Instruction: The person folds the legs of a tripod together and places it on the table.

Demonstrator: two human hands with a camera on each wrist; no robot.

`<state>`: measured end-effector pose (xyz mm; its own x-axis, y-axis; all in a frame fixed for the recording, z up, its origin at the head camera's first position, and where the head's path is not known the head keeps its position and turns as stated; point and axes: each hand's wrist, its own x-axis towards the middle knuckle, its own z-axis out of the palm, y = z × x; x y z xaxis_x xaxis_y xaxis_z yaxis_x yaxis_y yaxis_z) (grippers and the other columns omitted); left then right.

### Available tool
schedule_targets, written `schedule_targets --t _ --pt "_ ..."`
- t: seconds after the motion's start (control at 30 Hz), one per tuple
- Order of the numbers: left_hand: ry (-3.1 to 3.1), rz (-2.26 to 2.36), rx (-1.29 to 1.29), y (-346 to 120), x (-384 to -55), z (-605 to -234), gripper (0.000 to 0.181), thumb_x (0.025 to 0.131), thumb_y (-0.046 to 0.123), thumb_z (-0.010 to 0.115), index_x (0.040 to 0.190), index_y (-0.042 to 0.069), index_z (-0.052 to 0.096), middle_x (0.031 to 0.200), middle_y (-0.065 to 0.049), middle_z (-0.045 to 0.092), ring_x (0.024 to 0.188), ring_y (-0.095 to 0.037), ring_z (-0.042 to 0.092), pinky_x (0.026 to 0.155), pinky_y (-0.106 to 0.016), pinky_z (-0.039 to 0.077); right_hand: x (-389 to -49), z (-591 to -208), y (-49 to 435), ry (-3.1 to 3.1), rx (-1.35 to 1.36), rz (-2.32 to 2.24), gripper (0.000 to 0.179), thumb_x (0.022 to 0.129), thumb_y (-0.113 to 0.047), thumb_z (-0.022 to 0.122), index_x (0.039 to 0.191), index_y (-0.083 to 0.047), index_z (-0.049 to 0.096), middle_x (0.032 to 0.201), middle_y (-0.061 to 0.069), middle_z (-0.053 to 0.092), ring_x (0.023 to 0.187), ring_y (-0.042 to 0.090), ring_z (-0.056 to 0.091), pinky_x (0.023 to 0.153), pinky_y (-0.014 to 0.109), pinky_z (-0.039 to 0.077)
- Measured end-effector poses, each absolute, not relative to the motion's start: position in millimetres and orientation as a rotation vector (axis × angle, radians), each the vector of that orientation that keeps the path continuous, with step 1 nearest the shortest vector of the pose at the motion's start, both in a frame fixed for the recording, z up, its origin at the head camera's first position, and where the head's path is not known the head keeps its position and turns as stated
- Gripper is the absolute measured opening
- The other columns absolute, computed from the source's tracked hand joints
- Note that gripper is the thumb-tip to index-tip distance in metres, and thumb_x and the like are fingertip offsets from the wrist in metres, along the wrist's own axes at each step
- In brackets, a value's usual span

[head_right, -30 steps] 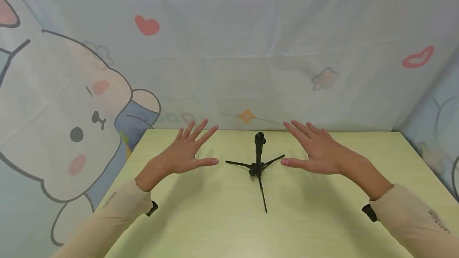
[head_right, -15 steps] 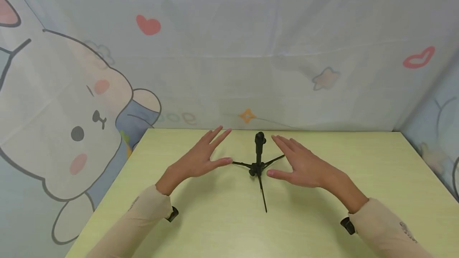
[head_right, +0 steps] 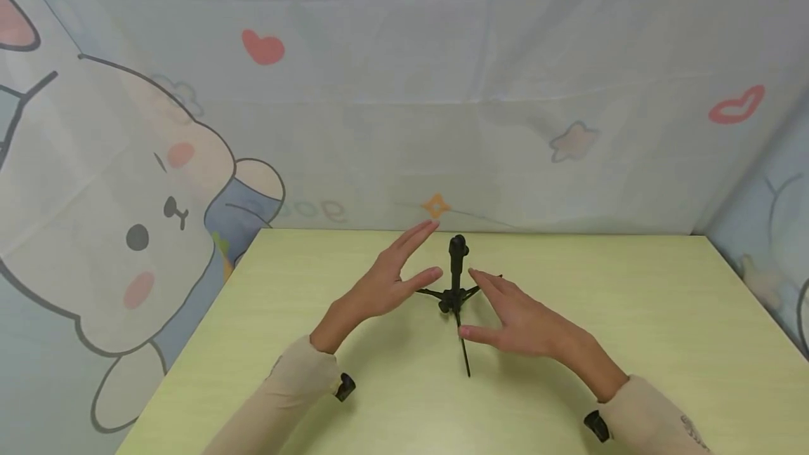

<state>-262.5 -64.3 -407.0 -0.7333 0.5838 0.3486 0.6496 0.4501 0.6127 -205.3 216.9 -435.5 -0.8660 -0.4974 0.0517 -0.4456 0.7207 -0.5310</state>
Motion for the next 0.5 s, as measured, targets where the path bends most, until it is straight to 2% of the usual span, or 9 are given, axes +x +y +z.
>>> schedule_targets --t 0.17,0.33,0.4,0.5 --pt "-2.432 -1.261 -1.170 -47.8 -259.8 -402.9 0.065 0.106 0.044 0.059 0.164 0.033 0.031 0.167 0.010 0.030 0.153 -0.009 0.026 0.119 -0.052 0.032 -202.8 -445.3 212.2 2.812 -0.767 -0.835 0.100 0.092 -0.075 0.059 0.165 -0.016 0.024 0.164 0.010 0.034 0.150 0.037 0.032 0.114 0.063 0.034" --pt "-2.250 -1.372 -1.189 -33.7 -259.7 -404.0 0.055 0.105 0.028 0.065 0.157 0.021 0.047 0.157 0.006 0.049 0.144 -0.010 0.043 0.113 -0.035 0.042 -202.0 -455.5 206.0 2.818 -0.797 -0.837 0.097 0.092 -0.074 0.060 0.156 -0.004 0.040 0.155 0.014 0.047 0.142 0.037 0.045 0.110 0.059 0.041" --pt "-2.156 -1.431 -1.207 -28.5 -260.5 -405.1 0.051 0.103 0.019 0.069 0.152 0.013 0.055 0.150 0.001 0.057 0.138 -0.012 0.052 0.107 -0.032 0.048 -201.7 -459.4 203.5 2.827 -0.815 -0.851 0.091 0.093 -0.070 0.063 0.149 -0.001 0.048 0.146 0.015 0.054 0.131 0.035 0.054 0.105 0.055 0.047" --pt "-2.039 -1.497 -1.228 -21.4 -262.8 -406.9 0.046 0.098 0.009 0.074 0.143 0.004 0.062 0.140 -0.008 0.065 0.127 -0.017 0.062 0.098 -0.033 0.055 -202.6 -465.0 200.0 2.844 -0.879 -0.880 0.072 0.097 -0.057 0.068 0.134 0.004 0.059 0.126 0.015 0.064 0.103 0.024 0.066 0.088 0.044 0.056"
